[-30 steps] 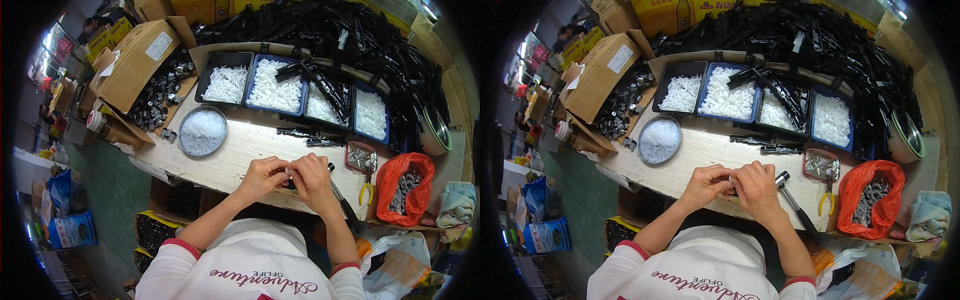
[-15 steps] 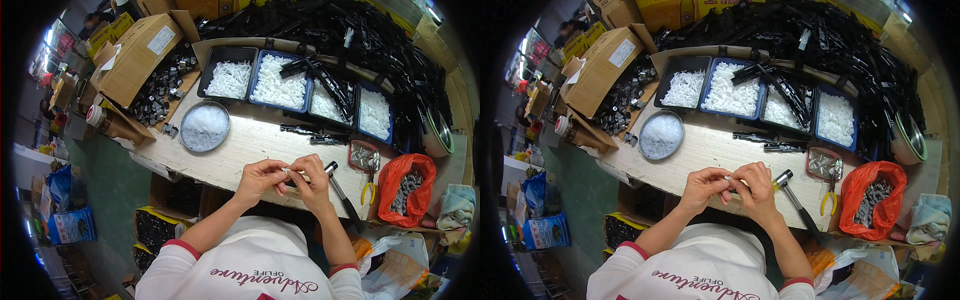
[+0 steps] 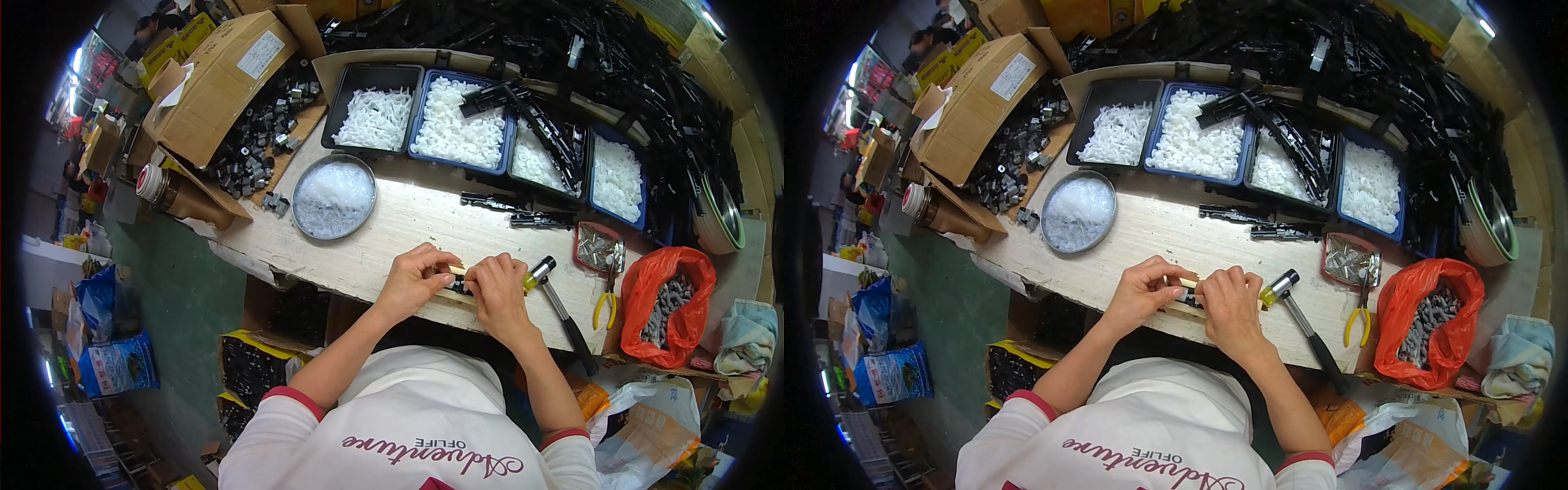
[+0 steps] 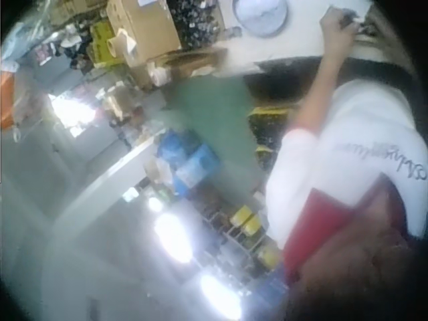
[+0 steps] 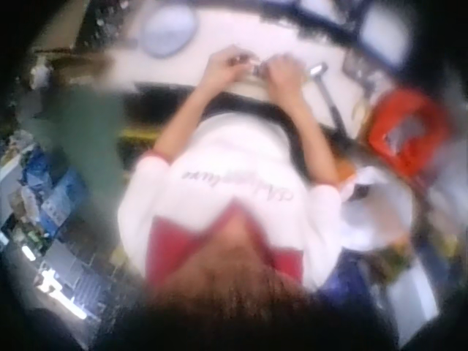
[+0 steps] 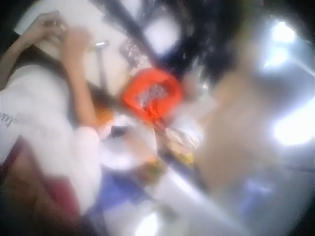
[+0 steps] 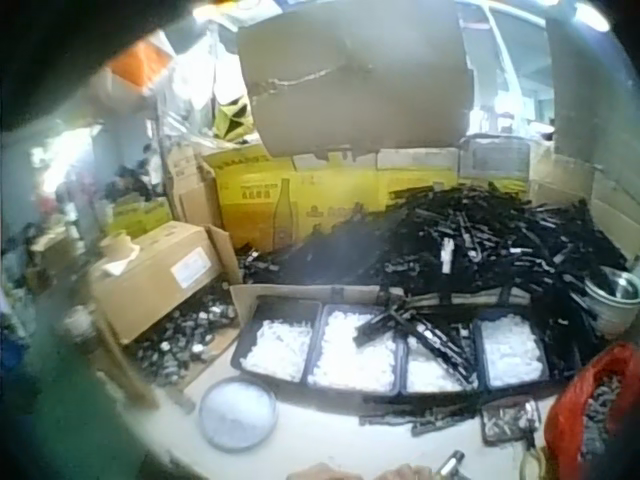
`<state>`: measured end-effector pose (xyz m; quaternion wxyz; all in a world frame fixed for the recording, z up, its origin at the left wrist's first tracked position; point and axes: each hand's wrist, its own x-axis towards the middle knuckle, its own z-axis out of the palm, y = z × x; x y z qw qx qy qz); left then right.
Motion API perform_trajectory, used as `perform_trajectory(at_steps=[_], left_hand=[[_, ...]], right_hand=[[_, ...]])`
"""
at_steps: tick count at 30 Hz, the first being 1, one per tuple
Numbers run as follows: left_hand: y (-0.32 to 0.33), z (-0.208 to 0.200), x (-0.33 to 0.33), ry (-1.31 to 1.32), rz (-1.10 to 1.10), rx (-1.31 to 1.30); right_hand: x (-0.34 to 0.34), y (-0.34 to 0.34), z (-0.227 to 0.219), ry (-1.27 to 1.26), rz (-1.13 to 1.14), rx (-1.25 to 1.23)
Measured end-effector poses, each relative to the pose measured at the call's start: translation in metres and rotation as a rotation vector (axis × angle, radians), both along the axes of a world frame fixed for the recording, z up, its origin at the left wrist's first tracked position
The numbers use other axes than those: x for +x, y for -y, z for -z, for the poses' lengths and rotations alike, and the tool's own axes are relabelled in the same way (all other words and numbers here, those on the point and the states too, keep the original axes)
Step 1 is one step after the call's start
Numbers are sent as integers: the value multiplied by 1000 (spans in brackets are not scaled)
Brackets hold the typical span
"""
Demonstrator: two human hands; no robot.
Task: The person assembles small mechanical components at a cluttered workbench. They repeatedly pick up a black plastic housing and a small metal pin, insert the pin into the housing, and use a hammer to tap it into place. The person then places the assembled unit into a tray filled with white packing peanuts.
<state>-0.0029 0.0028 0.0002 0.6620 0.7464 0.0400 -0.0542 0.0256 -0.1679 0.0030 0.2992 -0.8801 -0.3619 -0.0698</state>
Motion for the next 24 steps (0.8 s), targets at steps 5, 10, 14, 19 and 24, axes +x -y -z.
perform_trajectory(at_steps=[5, 10, 14, 19, 24], left_hand=[[2, -3, 2, -35, 42, 69], [9, 2, 6, 204, 126, 459], [19, -26, 20, 69, 361, 897], [29, -43, 71, 215, 478, 844], [78, -37, 163, 468, 252, 924]], right_hand=[[-3, -5, 8, 61, 4, -106], [1, 5, 4, -9, -35, -58], [24, 45, -12, 27, 139, 78], [61, 124, -19, 153, 589, -286], [71, 140, -5, 97, 688, -565]])
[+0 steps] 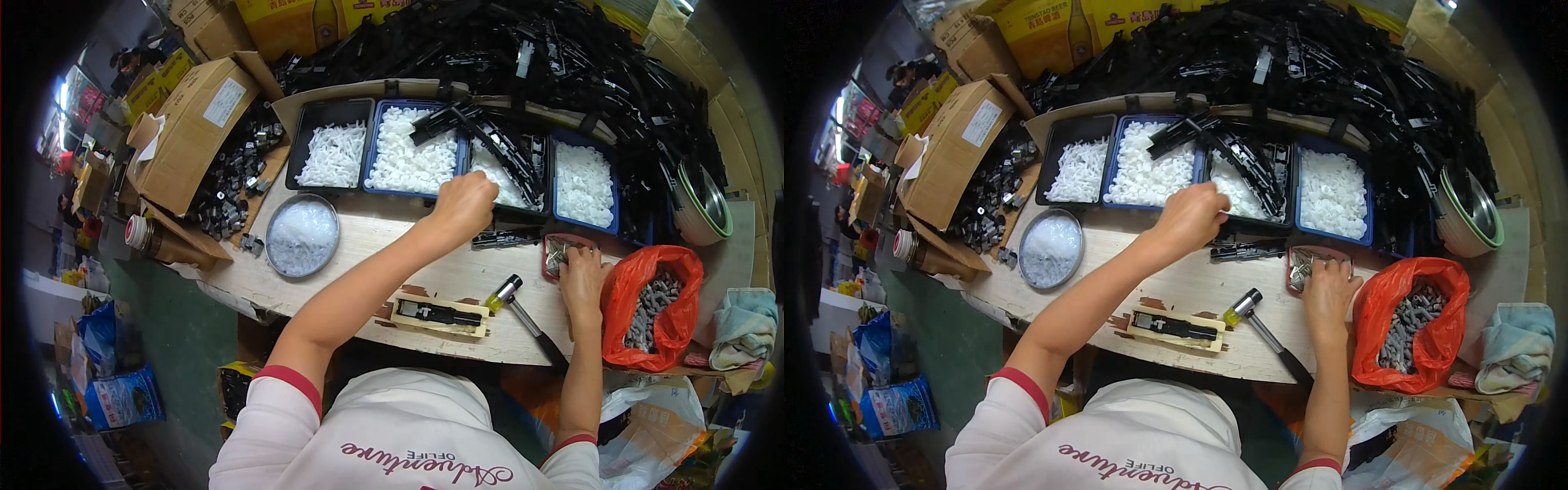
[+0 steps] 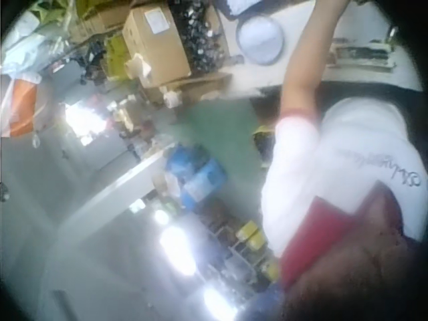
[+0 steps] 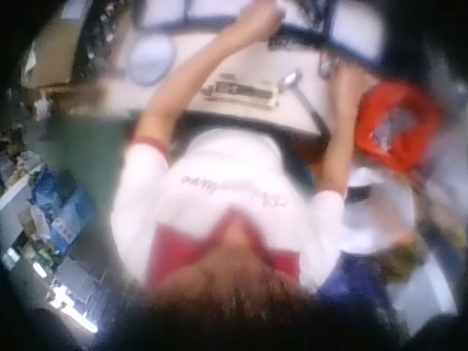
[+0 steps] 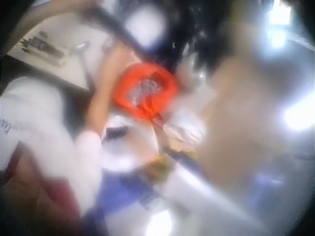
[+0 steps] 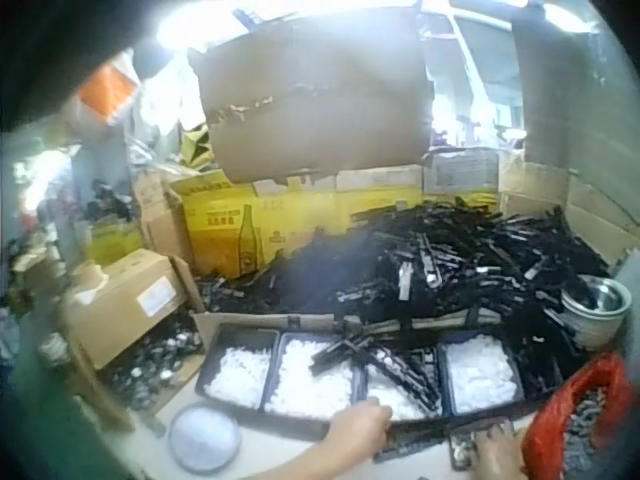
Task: The person assembles small mechanical components at a cluttered workbench. They repeatedly pick up a black plastic housing and a small metal pin, insert the pin into the housing, and use a hammer to tap it into place. The person then places the assembled unit into a tray filled with white packing peanuts.
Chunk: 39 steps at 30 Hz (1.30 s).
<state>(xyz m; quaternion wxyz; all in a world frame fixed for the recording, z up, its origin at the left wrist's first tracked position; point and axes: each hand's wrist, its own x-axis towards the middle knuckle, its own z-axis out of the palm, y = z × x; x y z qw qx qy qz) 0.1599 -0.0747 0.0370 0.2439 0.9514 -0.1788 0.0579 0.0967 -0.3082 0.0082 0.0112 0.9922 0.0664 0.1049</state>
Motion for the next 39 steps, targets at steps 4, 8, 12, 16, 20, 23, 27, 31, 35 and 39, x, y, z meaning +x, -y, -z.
perform_trajectory(at_steps=[4, 8, 12, 16, 20, 23, 27, 31, 35, 39], left_hand=[[26, 12, 33, -39, 85, 78], [27, 15, 42, -65, 129, 113], [11, 15, 42, 166, 165, -230], [-8, -13, 9, -561, -78, -929], [-27, -7, -39, -704, -33, -1159], [-37, 4, -76, -825, 16, -1332], [-47, 5, -113, -933, 58, -1487], [-55, 8, -131, -905, 66, -1468], [-58, 7, -141, -894, 78, -1458], [-61, 10, -145, -847, 122, -1474]], right_hand=[[9, 3, 13, -76, 2, -19], [8, 5, 10, 1, -64, 63], [5, 13, 6, 75, -80, 313], [1, 14, -3, 83, -69, 478], [-10, -9, -18, -41, -90, 971], [-23, -42, -26, -222, -135, 1326], [-35, -76, -36, -322, -355, 1336], [-46, -102, -47, -439, -420, 1399], [-51, -111, -39, -441, -493, 1311], [-54, -117, -42, -443, -492, 1289]])
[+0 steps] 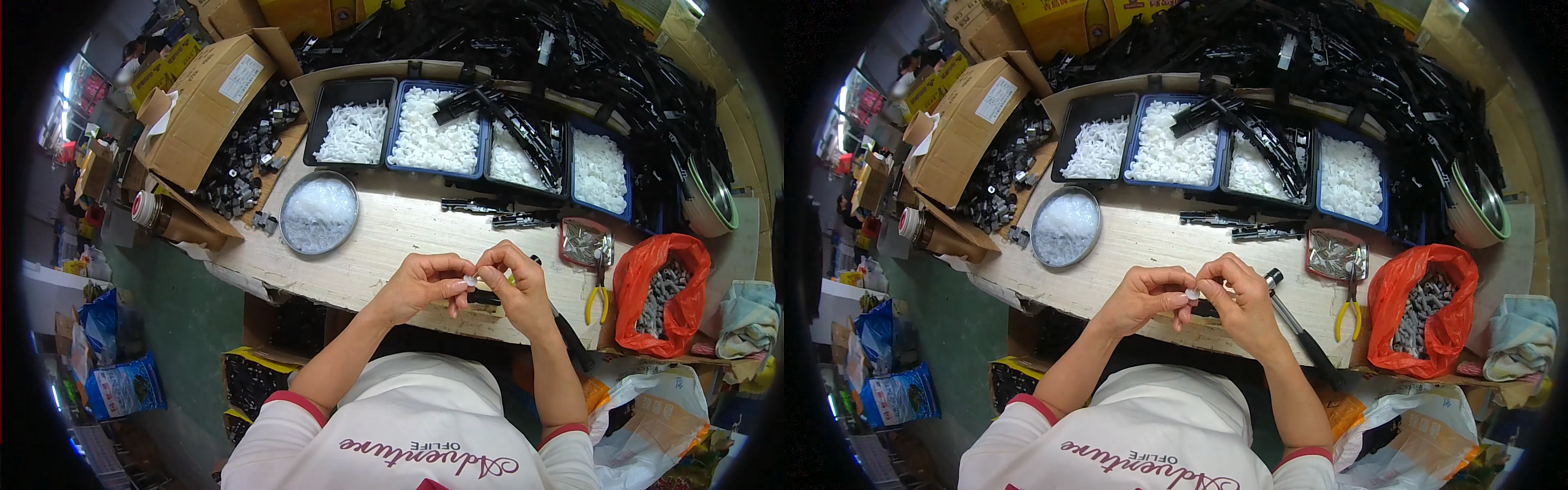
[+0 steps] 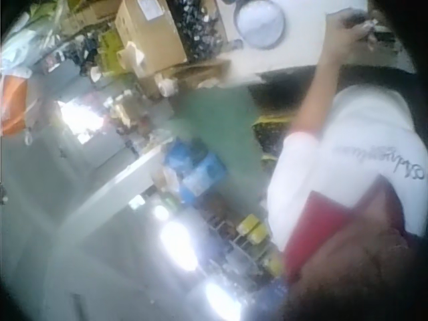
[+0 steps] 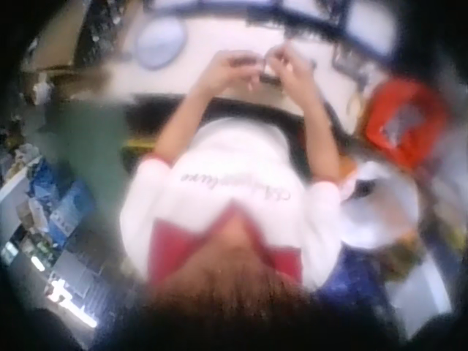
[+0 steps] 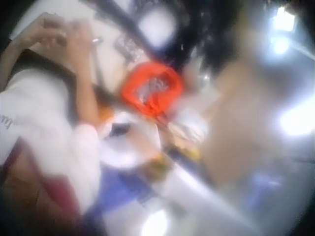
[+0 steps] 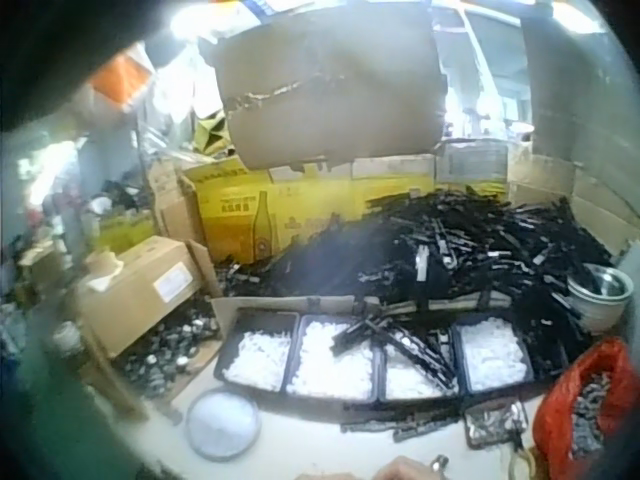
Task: The person assembles small mechanical components at a cluttered workbench. They repeatedly pick up a black plastic housing and a small metal pin, insert the pin into the housing, and use a hammer to tap it into place. The person then places the assembled unit into a tray filled with white packing peanuts.
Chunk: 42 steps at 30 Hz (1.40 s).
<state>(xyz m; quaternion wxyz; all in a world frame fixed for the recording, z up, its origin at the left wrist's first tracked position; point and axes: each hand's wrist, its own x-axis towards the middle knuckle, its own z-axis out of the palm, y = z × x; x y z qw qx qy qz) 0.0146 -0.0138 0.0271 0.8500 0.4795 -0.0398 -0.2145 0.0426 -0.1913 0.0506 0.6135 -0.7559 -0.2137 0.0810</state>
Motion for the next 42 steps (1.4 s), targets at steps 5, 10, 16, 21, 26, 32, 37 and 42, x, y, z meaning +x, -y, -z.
perform_trajectory(at_steps=[5, 10, 16, 21, 26, 32, 37, 42], left_hand=[[1, -3, -3, -4, -40, 64], [2, 11, -8, -6, -154, 3], [4, 16, -9, -31, -226, -4], [0, 15, -11, 294, -222, 487], [-13, 25, -21, 728, -250, 1086], [-6, 34, -24, 696, -180, 1197], [-3, 26, -21, 705, -136, 1237], [9, 11, -8, 749, -12, 1418]], right_hand=[[-1, -2, -1, 96, 26, -128], [-8, -10, 4, 279, 107, -190], [-17, -8, 11, 539, 173, -269], [-20, -6, 17, 625, 152, -354], [-23, 2, 37, 603, 13, -525], [-22, -3, 41, 565, -70, -596], [-20, 6, 36, 502, -31, -534], [-15, 25, 31, 477, 17, -533]])
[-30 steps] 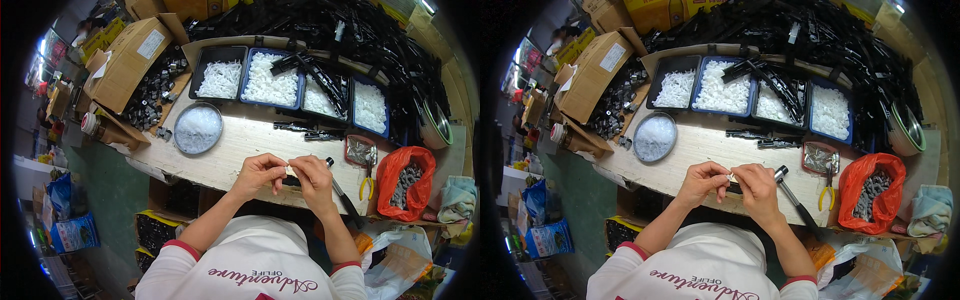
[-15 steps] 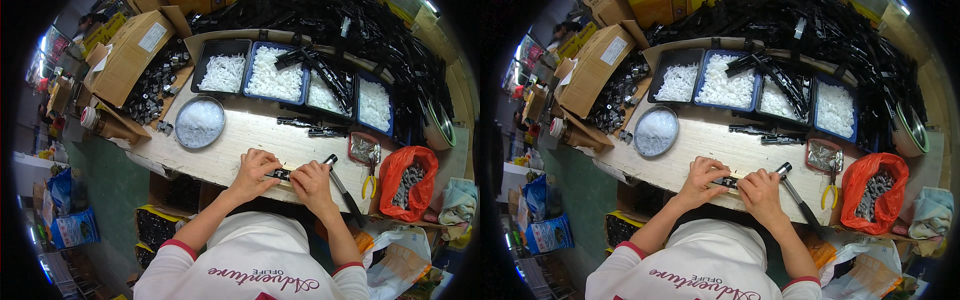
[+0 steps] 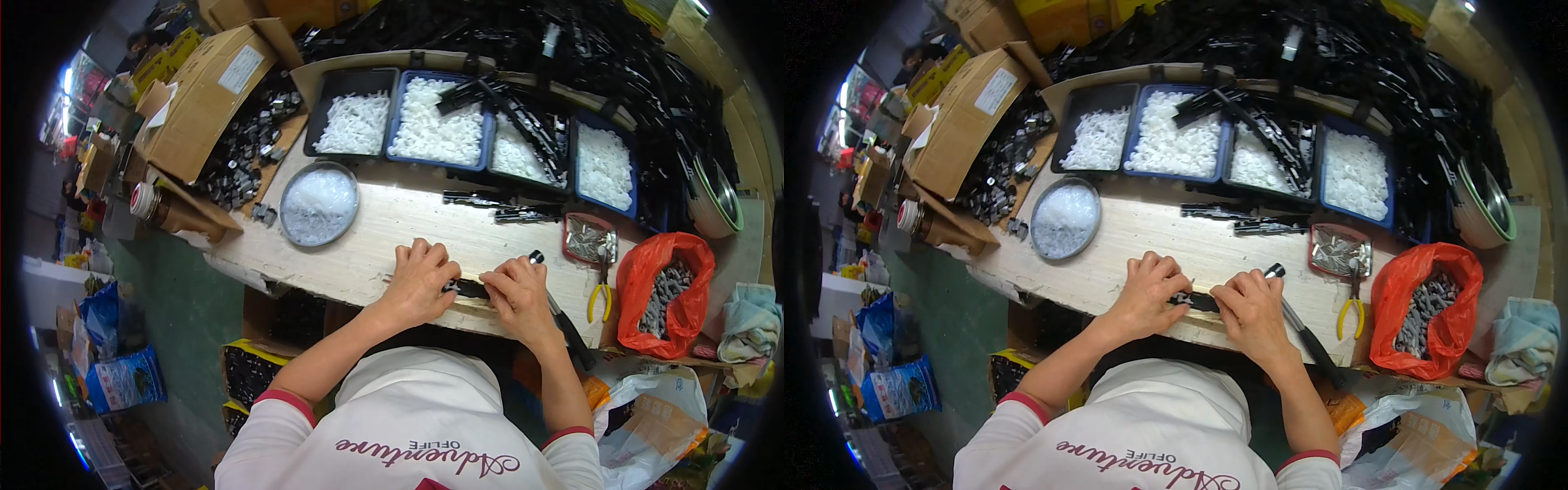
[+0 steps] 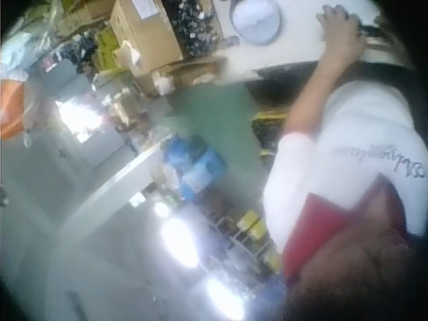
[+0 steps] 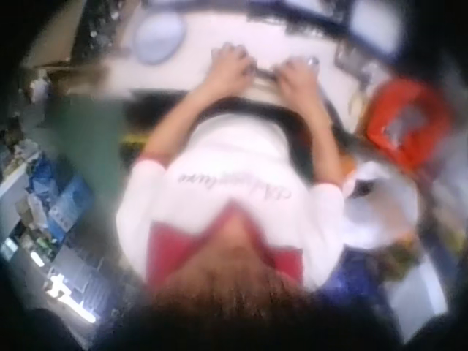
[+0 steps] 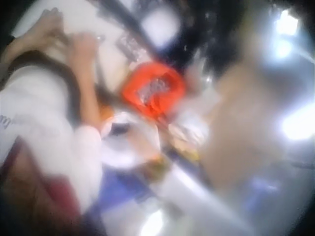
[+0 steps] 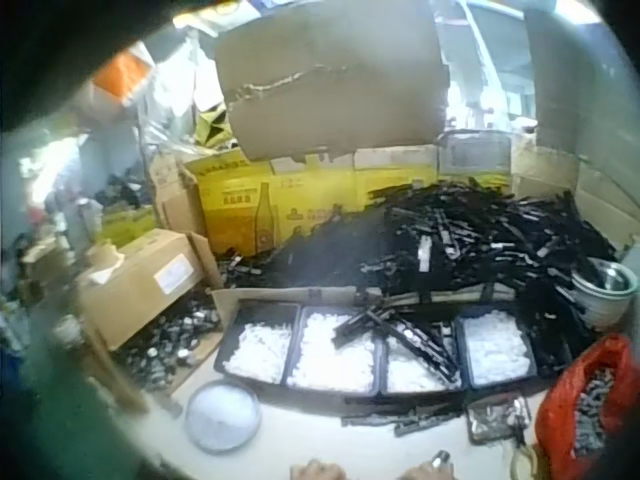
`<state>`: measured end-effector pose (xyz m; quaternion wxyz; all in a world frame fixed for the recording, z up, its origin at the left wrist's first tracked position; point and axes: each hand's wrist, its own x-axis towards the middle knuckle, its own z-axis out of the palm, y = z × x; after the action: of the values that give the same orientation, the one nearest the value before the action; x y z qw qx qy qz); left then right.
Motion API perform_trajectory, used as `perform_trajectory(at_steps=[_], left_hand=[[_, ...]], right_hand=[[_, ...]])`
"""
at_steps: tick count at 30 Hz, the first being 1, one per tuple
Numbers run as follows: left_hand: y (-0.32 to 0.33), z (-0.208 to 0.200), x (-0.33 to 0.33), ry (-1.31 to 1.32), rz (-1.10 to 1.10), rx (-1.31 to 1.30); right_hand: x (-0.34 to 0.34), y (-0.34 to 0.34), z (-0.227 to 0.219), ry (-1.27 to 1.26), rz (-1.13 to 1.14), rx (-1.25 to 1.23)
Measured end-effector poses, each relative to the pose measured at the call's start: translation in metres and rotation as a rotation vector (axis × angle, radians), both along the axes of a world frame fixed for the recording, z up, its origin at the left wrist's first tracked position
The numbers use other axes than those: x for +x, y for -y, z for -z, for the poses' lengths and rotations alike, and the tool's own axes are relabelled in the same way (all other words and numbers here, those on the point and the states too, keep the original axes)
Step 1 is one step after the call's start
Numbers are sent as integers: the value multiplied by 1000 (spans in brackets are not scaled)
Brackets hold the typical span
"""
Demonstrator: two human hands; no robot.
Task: The person assembles small mechanical components at a cluttered workbench. They repeatedly pick up a black plastic housing and a small metal pin, insert the pin into the housing, and use a hammer to tap it into place. The person then places the assembled unit into a tray filled with white packing peanuts.
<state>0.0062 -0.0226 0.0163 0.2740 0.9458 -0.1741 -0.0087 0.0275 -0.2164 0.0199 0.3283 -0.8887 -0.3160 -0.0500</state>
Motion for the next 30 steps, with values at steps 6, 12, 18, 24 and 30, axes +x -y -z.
perform_trajectory(at_steps=[6, 12, 18, 24, 30], left_hand=[[-4, -7, 7, 21, 143, 183], [-5, 2, -5, 122, 101, 39], [-7, 12, -12, 192, 81, -5], [-9, 17, -11, 250, 93, -9], [-11, -3, 6, 142, 246, 166]], right_hand=[[4, 22, -3, 58, 42, -28], [-8, -13, 12, -16, -76, 1], [-10, -24, 14, 11, -129, -8], [-10, -19, 11, -28, -159, -3], [5, 9, 11, -12, 42, 177]])
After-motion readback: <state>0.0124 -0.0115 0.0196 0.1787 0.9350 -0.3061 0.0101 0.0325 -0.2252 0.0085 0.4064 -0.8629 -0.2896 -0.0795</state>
